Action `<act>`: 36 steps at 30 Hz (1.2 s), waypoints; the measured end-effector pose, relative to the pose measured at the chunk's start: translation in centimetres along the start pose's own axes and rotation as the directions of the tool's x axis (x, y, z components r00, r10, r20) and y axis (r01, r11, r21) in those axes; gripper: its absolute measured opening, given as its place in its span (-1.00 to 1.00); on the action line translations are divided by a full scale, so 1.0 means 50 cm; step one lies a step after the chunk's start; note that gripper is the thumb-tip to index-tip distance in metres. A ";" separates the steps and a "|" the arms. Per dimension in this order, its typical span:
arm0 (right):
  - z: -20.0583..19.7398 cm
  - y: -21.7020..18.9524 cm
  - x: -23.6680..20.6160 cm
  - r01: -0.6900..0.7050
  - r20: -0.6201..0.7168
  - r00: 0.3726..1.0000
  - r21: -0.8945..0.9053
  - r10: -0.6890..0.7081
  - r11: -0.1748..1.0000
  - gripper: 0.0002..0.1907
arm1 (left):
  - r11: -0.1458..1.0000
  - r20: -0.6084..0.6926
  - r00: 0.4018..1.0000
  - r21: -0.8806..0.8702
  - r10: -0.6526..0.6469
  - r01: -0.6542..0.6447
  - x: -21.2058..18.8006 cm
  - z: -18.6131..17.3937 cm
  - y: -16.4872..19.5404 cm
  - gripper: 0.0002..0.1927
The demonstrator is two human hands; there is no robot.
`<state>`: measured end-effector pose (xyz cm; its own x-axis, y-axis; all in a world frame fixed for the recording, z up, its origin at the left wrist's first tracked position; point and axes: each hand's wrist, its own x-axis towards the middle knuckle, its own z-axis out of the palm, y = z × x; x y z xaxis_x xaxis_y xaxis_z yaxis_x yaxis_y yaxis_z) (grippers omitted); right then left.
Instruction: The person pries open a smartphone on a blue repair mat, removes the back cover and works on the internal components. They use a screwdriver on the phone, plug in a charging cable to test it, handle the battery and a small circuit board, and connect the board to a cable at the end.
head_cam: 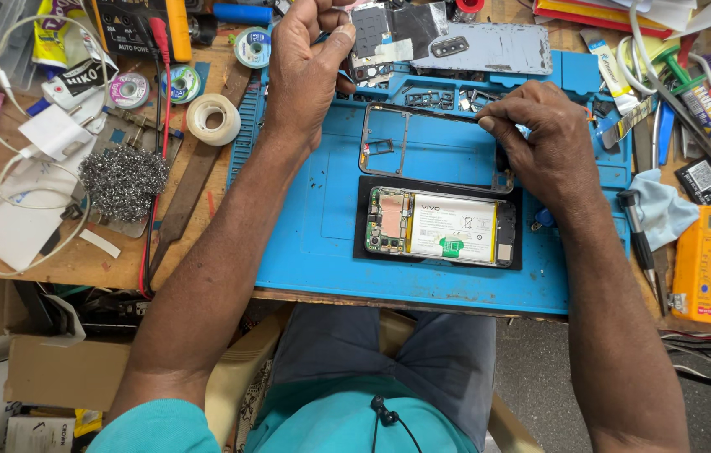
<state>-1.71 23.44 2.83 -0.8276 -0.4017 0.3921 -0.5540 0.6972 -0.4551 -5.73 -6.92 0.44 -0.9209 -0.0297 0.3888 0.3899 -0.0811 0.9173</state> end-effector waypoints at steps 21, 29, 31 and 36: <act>0.013 0.003 0.020 -0.011 0.027 1.000 -0.039 0.012 0.999 -0.87 | 0.949 0.012 0.958 0.137 0.286 -0.285 -0.017 0.041 0.081 -0.87; 0.031 0.033 0.013 0.083 0.028 0.996 -0.030 -0.082 0.996 -0.92 | 0.686 0.064 0.794 0.465 0.605 -0.560 -0.030 0.033 0.111 -0.85; 0.022 0.045 0.004 0.084 -0.049 0.996 0.085 -0.080 0.993 -0.88 | 0.722 -0.008 0.808 0.454 0.589 -0.521 -0.024 0.029 0.097 -0.90; -0.069 0.076 -0.037 0.375 -0.671 0.608 0.714 0.425 0.591 -0.54 | 0.968 -0.250 0.962 -0.190 0.114 -0.164 0.003 0.014 0.050 -0.86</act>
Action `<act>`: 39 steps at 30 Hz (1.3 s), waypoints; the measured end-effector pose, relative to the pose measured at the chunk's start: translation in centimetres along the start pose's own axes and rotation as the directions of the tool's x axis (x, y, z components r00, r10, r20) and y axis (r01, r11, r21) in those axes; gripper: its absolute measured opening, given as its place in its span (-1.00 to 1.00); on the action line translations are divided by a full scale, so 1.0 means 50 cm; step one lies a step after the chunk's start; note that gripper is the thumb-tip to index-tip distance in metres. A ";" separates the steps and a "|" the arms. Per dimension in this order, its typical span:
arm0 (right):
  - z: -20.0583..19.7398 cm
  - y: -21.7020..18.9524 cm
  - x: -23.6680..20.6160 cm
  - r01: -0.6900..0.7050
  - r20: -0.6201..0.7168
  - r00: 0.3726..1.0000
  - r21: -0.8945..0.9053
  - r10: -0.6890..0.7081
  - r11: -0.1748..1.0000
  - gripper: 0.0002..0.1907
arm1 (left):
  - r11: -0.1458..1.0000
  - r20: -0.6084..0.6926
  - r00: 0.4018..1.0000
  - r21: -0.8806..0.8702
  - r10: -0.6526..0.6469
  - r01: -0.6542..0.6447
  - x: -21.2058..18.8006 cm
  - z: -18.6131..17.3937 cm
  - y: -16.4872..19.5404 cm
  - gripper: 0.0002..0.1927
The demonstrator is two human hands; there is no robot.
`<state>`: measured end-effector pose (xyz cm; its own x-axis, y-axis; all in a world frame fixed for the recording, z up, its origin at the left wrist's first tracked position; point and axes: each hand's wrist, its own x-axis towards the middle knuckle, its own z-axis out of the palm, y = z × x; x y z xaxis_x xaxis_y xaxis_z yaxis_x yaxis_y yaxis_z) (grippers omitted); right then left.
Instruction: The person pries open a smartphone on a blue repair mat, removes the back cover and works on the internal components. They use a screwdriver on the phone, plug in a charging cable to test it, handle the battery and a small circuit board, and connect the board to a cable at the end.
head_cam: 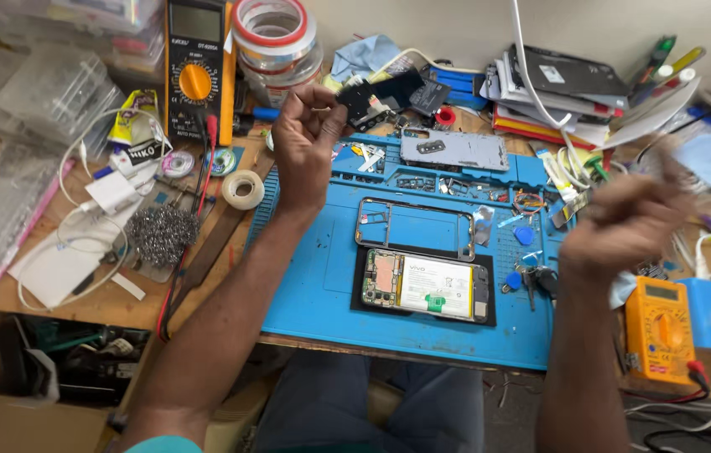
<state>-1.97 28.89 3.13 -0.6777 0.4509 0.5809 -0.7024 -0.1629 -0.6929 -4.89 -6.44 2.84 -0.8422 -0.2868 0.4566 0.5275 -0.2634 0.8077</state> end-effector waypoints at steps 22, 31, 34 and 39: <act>0.111 0.003 -0.077 0.613 0.745 0.562 -0.667 0.359 0.423 -0.89 | 0.924 0.336 0.877 0.288 -0.343 0.252 0.021 -0.033 0.018 -0.78; 0.116 0.014 -0.081 0.601 0.726 0.588 -0.687 0.356 0.409 -0.89 | 0.831 0.374 0.767 0.426 -0.521 0.358 0.017 -0.033 0.024 -0.76; 0.115 0.012 -0.079 0.597 0.738 0.604 -0.669 0.300 0.443 -0.92 | 0.800 0.447 0.675 0.449 -0.586 0.397 0.012 -0.037 0.026 -0.76; 0.096 0.010 -0.070 0.570 0.723 0.658 -0.661 0.212 0.488 -0.91 | 0.744 0.514 0.544 0.536 -0.663 0.399 -0.013 -0.022 0.006 -0.77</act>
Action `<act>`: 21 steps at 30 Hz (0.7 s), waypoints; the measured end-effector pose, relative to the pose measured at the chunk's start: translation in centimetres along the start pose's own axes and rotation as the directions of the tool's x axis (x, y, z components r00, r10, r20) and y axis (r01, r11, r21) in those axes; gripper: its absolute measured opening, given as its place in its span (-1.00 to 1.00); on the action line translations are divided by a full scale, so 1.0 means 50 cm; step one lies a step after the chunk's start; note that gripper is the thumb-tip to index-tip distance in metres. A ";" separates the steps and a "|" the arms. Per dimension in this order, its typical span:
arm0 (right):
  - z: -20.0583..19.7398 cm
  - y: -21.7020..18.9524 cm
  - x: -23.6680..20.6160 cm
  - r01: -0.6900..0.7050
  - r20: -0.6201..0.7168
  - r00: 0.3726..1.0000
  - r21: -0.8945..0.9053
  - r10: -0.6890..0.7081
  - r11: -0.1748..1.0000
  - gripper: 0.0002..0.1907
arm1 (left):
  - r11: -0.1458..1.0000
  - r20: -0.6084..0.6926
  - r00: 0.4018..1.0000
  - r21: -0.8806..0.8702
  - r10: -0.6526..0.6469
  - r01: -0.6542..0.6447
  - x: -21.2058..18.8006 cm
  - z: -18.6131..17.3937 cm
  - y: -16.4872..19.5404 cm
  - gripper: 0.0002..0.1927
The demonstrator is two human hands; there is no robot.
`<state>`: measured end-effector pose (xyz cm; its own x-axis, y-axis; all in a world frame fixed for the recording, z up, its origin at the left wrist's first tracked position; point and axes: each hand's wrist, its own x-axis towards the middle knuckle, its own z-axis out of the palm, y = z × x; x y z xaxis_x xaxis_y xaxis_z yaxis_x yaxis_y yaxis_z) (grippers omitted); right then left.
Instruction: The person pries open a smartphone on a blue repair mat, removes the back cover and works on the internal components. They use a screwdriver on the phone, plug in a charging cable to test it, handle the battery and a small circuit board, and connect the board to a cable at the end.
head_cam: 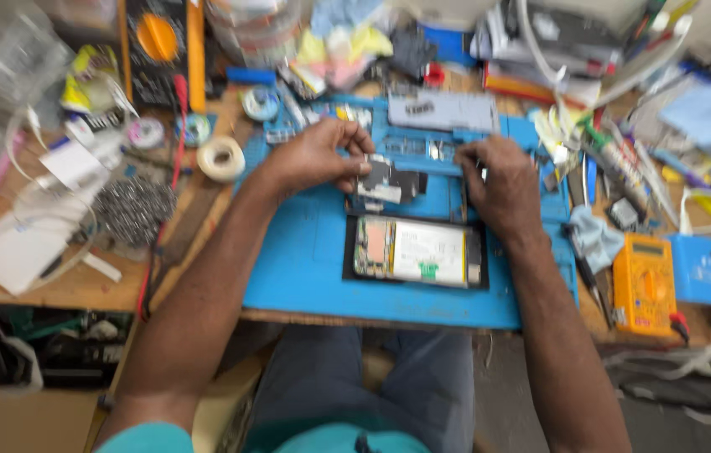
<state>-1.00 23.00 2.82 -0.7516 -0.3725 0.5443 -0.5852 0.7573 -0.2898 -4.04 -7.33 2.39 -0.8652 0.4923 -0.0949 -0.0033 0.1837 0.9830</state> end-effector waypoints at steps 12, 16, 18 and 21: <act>-0.059 -0.018 -0.014 0.003 -0.125 0.992 0.138 0.014 0.990 -0.89 | 0.568 -0.263 0.653 0.763 0.710 -0.310 -0.021 -0.015 0.032 -0.76; -0.119 -0.058 -0.114 -0.139 -0.251 0.950 0.203 0.189 0.969 -0.89 | 0.569 -0.122 0.736 0.721 0.666 -0.395 -0.040 0.004 0.059 -0.74; -0.129 -0.087 -0.176 -0.271 -0.221 0.918 0.256 0.329 0.928 -0.87 | 0.555 -0.010 0.759 0.688 0.651 -0.467 -0.051 0.033 0.069 -0.72; -0.129 -0.123 -0.241 -0.365 -0.205 0.889 0.220 0.409 0.905 -0.85 | 0.482 0.207 0.731 0.631 0.651 -0.608 -0.058 0.089 0.081 -0.62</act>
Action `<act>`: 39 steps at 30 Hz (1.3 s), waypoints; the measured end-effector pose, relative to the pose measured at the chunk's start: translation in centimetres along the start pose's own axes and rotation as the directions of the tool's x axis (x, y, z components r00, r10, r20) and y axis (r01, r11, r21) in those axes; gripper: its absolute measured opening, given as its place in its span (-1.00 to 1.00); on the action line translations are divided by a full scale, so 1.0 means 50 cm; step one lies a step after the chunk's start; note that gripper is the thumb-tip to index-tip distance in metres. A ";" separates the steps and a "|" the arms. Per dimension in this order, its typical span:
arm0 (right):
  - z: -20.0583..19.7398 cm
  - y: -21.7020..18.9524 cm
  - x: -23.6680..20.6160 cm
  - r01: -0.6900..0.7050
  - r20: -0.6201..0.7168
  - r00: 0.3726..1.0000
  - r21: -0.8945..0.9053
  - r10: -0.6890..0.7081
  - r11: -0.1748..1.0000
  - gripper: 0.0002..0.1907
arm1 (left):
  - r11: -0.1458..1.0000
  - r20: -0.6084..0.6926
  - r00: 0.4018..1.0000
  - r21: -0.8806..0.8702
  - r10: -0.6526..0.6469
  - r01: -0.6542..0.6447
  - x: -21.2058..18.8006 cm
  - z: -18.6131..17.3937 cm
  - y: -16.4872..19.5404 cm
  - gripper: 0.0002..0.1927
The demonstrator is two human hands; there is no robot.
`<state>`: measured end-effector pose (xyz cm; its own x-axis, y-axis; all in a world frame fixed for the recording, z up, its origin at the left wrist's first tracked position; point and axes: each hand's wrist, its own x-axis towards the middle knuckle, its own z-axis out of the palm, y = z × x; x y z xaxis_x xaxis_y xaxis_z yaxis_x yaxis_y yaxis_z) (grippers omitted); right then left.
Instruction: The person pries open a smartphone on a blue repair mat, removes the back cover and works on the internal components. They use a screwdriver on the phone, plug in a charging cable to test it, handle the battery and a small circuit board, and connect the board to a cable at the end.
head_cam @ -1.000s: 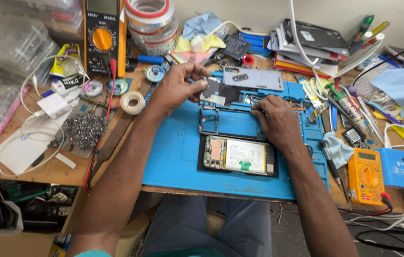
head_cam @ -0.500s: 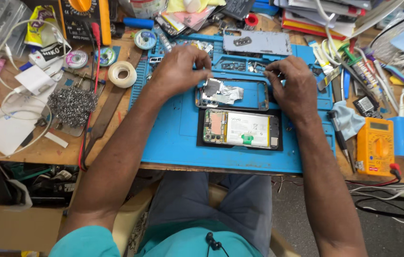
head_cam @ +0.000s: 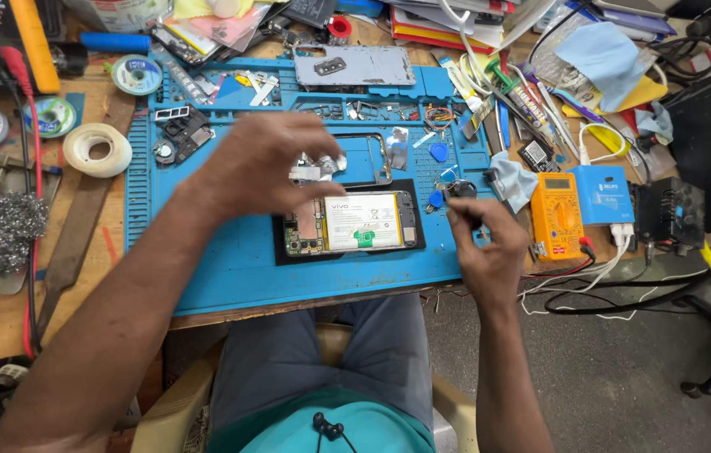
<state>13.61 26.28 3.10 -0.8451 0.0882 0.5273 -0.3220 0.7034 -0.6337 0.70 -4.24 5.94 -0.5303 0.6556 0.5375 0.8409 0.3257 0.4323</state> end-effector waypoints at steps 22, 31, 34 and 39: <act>0.026 -0.030 0.005 -0.130 0.144 0.980 -0.070 0.139 0.989 -0.77 | 0.998 0.341 0.938 -0.012 0.060 -0.059 0.013 0.092 0.048 -0.16; -0.104 0.059 0.064 -0.183 0.078 0.971 -0.379 0.228 0.907 -0.76 | 0.994 0.353 0.934 0.069 0.060 -0.090 0.055 0.089 0.103 -0.20; -0.103 0.063 0.059 -0.120 0.163 0.960 -0.490 0.226 0.863 -0.78 | 0.990 0.440 0.897 0.136 -0.042 -0.020 0.069 0.098 0.116 -0.28; -0.130 0.078 0.054 -0.121 0.086 0.978 -0.501 0.188 0.857 -0.82 | 0.994 0.333 0.943 0.095 0.018 -0.053 0.065 0.101 0.111 -0.26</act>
<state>12.87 33.83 5.73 -0.9241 0.1581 0.3480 0.0399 0.9453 -0.3236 4.19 3.14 6.45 -0.4489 0.8506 0.2739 0.8741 0.3543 0.3323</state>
